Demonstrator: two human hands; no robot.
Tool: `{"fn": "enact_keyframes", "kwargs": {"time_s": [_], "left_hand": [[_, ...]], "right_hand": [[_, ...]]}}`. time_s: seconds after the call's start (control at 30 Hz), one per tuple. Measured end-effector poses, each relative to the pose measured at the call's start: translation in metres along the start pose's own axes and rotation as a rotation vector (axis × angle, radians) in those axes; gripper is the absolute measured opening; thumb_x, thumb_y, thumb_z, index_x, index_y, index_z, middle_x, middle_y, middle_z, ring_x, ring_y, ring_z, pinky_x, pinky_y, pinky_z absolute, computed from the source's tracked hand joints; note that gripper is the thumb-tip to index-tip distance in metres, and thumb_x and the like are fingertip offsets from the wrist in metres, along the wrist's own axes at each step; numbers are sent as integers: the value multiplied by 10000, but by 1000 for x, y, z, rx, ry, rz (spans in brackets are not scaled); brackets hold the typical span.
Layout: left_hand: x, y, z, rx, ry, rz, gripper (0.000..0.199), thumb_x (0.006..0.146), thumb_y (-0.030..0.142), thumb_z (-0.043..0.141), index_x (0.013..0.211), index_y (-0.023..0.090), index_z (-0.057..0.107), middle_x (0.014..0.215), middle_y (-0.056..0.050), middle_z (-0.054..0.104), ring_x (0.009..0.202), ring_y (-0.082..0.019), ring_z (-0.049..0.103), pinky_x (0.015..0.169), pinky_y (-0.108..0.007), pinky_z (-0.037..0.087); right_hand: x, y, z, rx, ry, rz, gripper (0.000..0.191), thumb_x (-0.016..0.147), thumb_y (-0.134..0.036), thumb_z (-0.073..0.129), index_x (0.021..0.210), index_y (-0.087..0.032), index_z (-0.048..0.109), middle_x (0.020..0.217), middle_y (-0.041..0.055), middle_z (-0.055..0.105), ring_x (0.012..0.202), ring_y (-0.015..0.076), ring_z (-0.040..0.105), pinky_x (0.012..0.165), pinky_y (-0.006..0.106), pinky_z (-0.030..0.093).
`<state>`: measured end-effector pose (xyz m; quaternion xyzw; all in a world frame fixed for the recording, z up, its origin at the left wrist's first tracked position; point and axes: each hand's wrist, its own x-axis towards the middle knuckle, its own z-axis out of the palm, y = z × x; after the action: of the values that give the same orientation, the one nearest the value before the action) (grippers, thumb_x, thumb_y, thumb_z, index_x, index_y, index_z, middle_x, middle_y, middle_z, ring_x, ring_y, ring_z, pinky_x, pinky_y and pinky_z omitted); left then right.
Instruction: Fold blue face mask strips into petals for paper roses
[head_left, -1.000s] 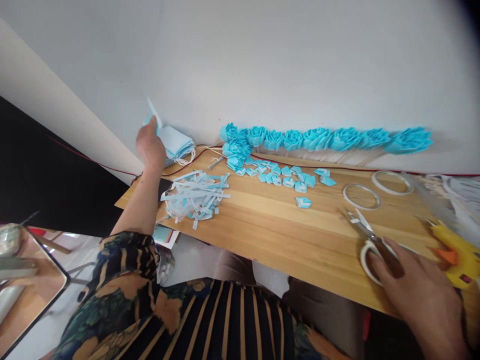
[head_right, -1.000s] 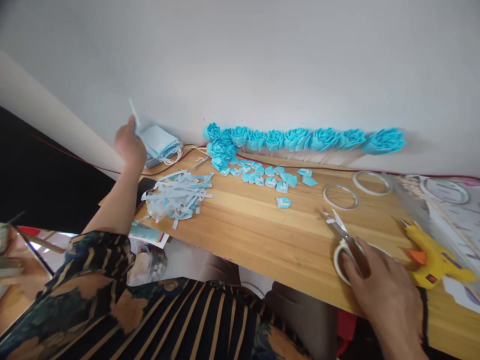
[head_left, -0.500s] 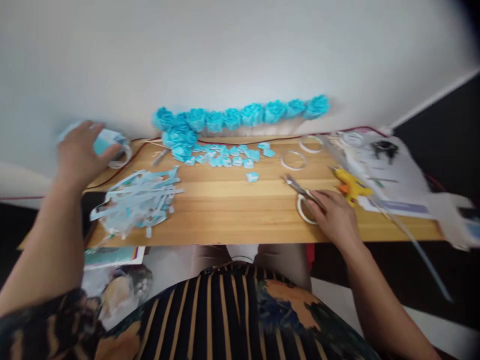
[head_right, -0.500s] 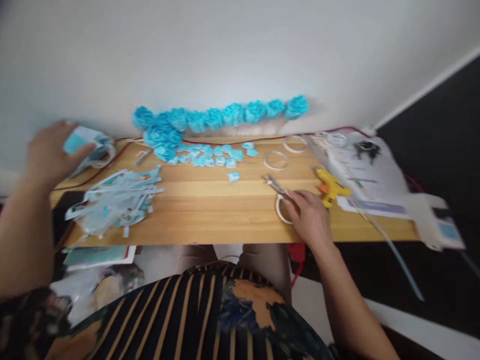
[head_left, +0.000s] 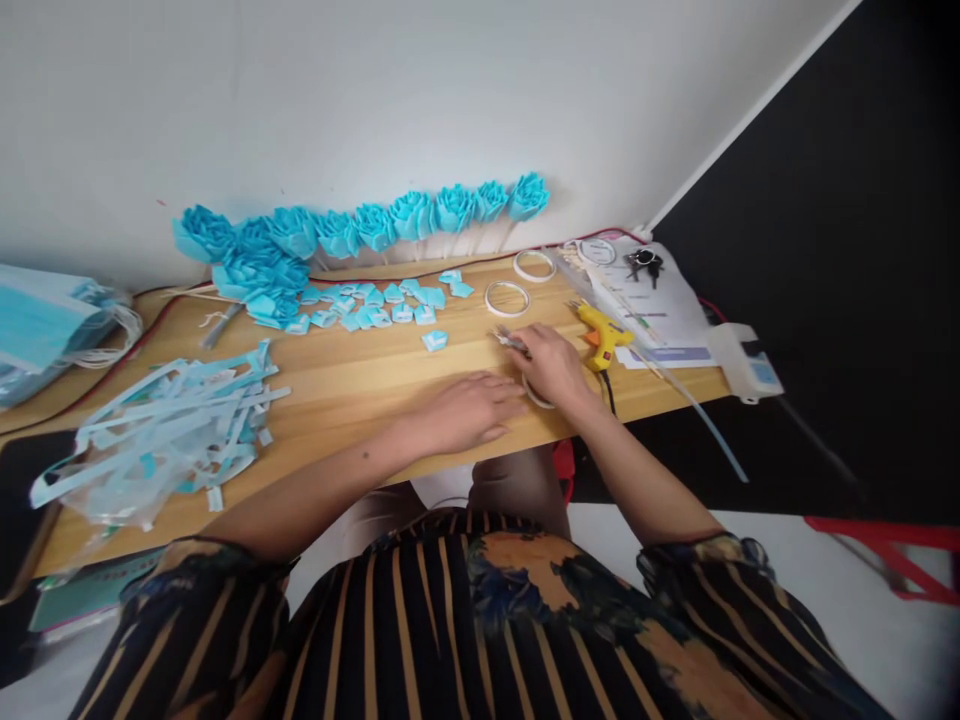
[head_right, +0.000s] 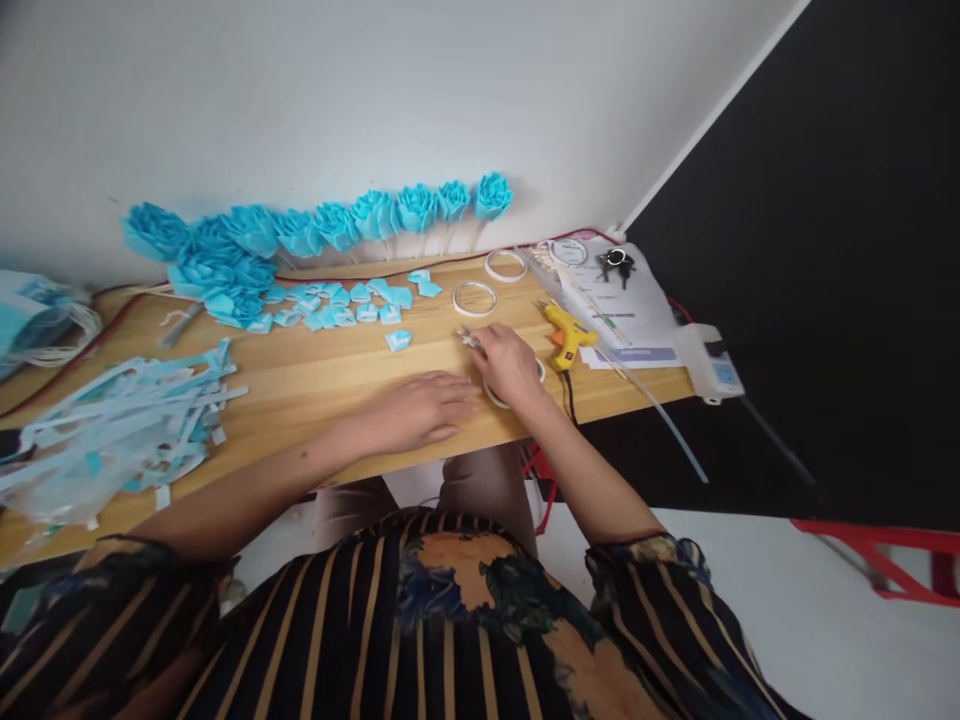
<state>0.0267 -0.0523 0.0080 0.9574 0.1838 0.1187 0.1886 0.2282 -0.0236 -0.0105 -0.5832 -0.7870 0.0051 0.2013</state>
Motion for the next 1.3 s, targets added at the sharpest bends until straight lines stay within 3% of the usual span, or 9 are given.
{"fn": "enact_keyframes", "kwargs": {"time_s": [0.1, 0.27, 0.63, 0.8, 0.9, 0.97, 1.03, 1.17, 1.3], "left_hand": [[20, -5, 8, 65, -4, 49, 325, 934, 208, 535, 1246, 187, 623, 1365, -90, 609, 1326, -228, 500, 1137, -417, 376], [32, -11, 17, 84, 19, 93, 308, 965, 172, 456, 1213, 180, 639, 1286, -81, 657, 1262, -205, 547, 1090, -384, 417], [51, -12, 31, -109, 78, -48, 316, 1010, 210, 348, 1008, 154, 659, 1086, -94, 665, 1067, -192, 593, 929, -340, 497], [52, -14, 33, -102, 87, -24, 295, 1002, 210, 370, 990, 165, 661, 1066, -84, 651, 1054, -197, 575, 898, -334, 492], [52, -16, 32, -24, 76, 31, 287, 998, 211, 392, 961, 158, 671, 1026, -91, 654, 1062, -216, 557, 896, -350, 477], [51, -17, 32, 4, 74, 43, 292, 998, 224, 400, 933, 151, 675, 1004, -100, 651, 1039, -223, 555, 873, -354, 475], [50, -19, 33, 20, 80, 63, 295, 998, 241, 408, 921, 142, 675, 989, -107, 646, 1017, -226, 551, 866, -355, 471], [48, -22, 35, 43, 97, 94, 288, 998, 260, 416, 940, 136, 669, 974, -100, 640, 984, -223, 540, 854, -345, 463], [47, -22, 34, 37, 89, 89, 279, 996, 257, 421, 928, 141, 666, 968, -91, 642, 975, -220, 532, 852, -335, 461]], "right_hand": [[5, 3, 7, -64, 1, -39, 148, 922, -252, 528, 959, -198, 661, 950, 100, 672, 909, 246, 595, 725, 329, 424], [10, 8, 11, -71, 7, -61, 190, 952, -253, 488, 889, -208, 662, 916, 81, 674, 881, 221, 583, 704, 315, 396], [13, 14, 20, 103, 59, 111, 132, 870, -203, 536, 853, -220, 667, 865, 59, 710, 833, 202, 621, 737, 294, 430], [13, 18, 21, 415, 116, 267, 130, 852, -281, 550, 834, -219, 664, 823, 35, 717, 740, 179, 617, 702, 294, 471], [19, 24, 19, 703, 148, 416, 199, 845, -371, 562, 857, -202, 666, 761, 10, 688, 648, 150, 573, 591, 265, 470], [28, 30, 16, 782, 151, 438, 220, 824, -386, 584, 867, -192, 679, 755, 4, 678, 620, 144, 551, 540, 259, 456], [39, 37, 13, 726, 170, 381, 204, 814, -362, 597, 858, -189, 696, 784, 13, 692, 655, 155, 571, 575, 274, 472], [56, 50, 12, 348, 197, 145, 184, 860, -282, 563, 878, -190, 722, 899, 53, 726, 818, 192, 627, 763, 314, 473], [58, 60, 19, 42, 146, 32, 211, 915, -259, 514, 929, -198, 716, 899, 66, 714, 830, 197, 615, 763, 300, 431]]}}
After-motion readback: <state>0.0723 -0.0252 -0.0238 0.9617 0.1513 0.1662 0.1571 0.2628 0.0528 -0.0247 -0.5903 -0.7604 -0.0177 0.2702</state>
